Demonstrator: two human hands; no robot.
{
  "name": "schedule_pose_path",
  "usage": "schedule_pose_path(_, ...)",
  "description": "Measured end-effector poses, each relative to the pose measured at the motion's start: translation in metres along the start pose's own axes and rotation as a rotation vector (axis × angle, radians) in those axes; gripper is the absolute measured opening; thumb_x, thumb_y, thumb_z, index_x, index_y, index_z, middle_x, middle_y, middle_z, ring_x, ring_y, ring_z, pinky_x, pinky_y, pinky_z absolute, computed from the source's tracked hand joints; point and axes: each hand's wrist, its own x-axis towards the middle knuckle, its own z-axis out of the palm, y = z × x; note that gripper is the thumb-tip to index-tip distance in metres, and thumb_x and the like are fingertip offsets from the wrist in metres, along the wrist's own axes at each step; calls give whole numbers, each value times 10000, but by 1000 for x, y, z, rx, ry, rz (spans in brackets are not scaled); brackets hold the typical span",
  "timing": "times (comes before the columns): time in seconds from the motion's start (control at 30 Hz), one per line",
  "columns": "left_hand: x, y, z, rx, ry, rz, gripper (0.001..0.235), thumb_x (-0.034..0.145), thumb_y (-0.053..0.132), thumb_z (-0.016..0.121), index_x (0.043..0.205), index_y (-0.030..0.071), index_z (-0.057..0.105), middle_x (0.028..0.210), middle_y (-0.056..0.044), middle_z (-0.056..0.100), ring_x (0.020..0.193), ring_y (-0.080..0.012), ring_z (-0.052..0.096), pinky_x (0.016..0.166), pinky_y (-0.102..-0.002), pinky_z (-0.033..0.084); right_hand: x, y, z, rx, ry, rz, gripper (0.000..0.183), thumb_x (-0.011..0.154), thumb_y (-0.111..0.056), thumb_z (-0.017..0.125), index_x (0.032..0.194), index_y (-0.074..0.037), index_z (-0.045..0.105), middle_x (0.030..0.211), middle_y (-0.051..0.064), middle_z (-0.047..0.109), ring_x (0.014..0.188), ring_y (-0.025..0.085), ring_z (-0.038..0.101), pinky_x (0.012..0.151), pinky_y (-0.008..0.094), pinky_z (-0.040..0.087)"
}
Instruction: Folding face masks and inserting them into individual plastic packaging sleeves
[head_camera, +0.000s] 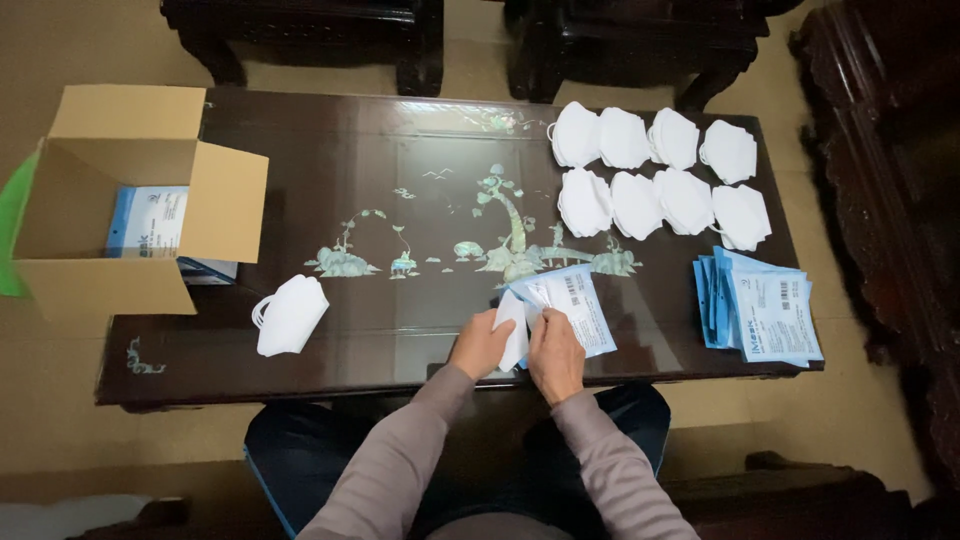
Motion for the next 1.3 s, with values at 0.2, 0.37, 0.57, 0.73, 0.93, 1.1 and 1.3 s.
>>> schedule_pose_path(0.2, -43, 71, -13, 99, -31, 32, 380, 1025, 263, 536, 1187, -55, 667, 1078, -339, 713, 1081, -528, 661, 888, -573, 563, -2, -27, -11, -51, 70, -71, 135, 1055, -191, 562, 1032, -68, 612, 1134, 110, 742, 1024, 273, 738, 786, 392, 614)
schedule_pose_path(0.37, -33, 60, 8, -141, 27, -94, 407, 1048, 282, 487, 1186, -35, 703, 1081, -259, 747, 1087, -410, 695, 868, -518, 581, -10, -33, -3, -38, 136, -128, 89, 1025, -179, 609, 1011, -92, 605, 1131, 98, 735, 1021, 273, 730, 753, 386, 607)
schedule_pose_path(0.57, -63, 132, -19, -709, 84, -361, 601, 1040, 414, 506, 1321, -104, 623, 1233, -224, 681, 1154, -256, 626, 997, -457, 520, -17, -44, 14, 2, 253, -218, 121, 996, -168, 637, 907, -91, 608, 1168, 113, 712, 1087, 301, 705, 821, 361, 578)
schedule_pose_path(0.73, -60, 126, -28, -846, 32, -370, 607, 1030, 448, 571, 1236, -119, 626, 1193, -235, 658, 1088, -268, 606, 954, -466, 519, -27, -59, 11, 30, 226, -271, 146, 999, -166, 636, 877, -92, 609, 1190, 105, 684, 1164, 310, 660, 924, 388, 497)
schedule_pose_path(0.93, -39, 83, -39, -1011, 7, -385, 1037, 986, 233, 748, 1599, -91, -23, 1633, -332, 117, 1495, -414, 280, 1127, -669, 329, -3, -49, -20, 357, 166, -190, 63, 934, -96, 740, 909, -41, 726, 1078, 162, 736, 1113, 368, 686, 942, 421, 524)
schedule_pose_path(1.1, -26, 39, -47, -1091, 60, -303, 351, 887, 174, 838, 1139, -31, 705, 969, -207, 767, 806, -309, 774, 678, -461, 642, 35, 12, -33, 559, -169, 438, 695, 880, -388, 840, 1390, 17, 600, 1296, 284, 666, 1229, 418, 638, 995, 492, 534)
schedule_pose_path(1.3, -11, 8, -40, -803, 150, -314, 458, 854, 200, 899, 1183, -56, 709, 1011, -222, 770, 836, -296, 772, 664, -425, 642, 46, -30, -59, 1097, -318, 695, 251, 894, -80, 798, 1116, 29, 757, 838, 115, 760, 702, 192, 751, 584, 304, 603)
